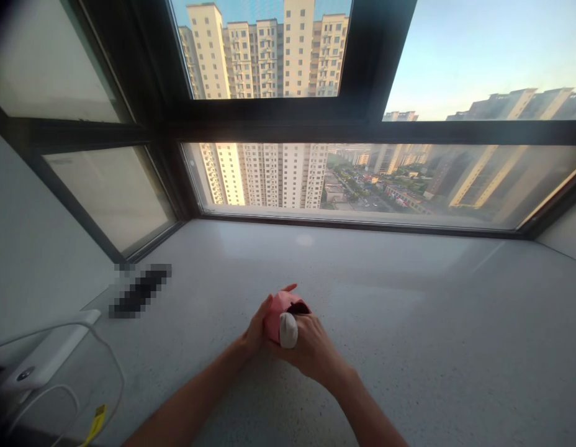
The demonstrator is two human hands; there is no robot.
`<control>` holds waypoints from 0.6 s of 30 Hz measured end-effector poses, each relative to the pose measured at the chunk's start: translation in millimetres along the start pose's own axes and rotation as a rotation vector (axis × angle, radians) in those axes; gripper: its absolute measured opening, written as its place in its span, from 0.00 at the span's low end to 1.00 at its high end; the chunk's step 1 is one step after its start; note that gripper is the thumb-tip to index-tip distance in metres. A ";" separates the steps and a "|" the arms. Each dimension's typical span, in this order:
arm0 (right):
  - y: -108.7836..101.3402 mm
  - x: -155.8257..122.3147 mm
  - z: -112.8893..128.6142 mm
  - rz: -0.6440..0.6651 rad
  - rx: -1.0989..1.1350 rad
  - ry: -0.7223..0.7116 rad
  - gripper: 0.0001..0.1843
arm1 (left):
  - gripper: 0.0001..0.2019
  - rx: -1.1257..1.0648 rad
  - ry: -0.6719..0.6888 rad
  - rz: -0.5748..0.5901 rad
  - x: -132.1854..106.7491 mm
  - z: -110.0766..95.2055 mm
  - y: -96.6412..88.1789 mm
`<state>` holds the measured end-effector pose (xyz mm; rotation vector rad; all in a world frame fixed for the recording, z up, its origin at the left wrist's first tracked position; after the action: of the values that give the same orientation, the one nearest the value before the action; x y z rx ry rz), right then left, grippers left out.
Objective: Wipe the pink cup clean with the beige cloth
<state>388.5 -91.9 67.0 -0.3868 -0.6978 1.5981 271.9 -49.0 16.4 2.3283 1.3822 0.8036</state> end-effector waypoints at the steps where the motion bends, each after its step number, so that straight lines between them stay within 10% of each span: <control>1: -2.1 1.9 -5.1 0.002 0.142 0.068 0.16 | 0.44 0.036 0.051 0.024 -1.0 -0.4 0.5; 6: -8.1 5.1 -23.9 -0.053 0.985 0.435 0.27 | 0.60 0.508 0.492 0.252 -8.3 -11.6 12.8; 9: 0.1 2.3 -26.3 -0.105 1.123 0.505 0.31 | 0.51 0.677 0.656 0.272 -11.4 -14.7 18.3; 18: 9.0 -2.4 -2.5 -0.140 -0.099 -0.125 0.31 | 0.33 -0.082 -0.085 -0.011 -0.1 5.0 14.5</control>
<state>383.5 -94.0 59.1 -0.3051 -0.8827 1.4673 285.0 -56.0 20.1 2.2635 1.3007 0.7350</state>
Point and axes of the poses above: each hand's wrist, its own x-axis towards the middle knuckle, its own y-axis out of the palm, z = x × y, the point moved 5 cm from there along x, towards the middle knuckle, and after that the axes turned 14 degrees about y, right-handed, at the moved point
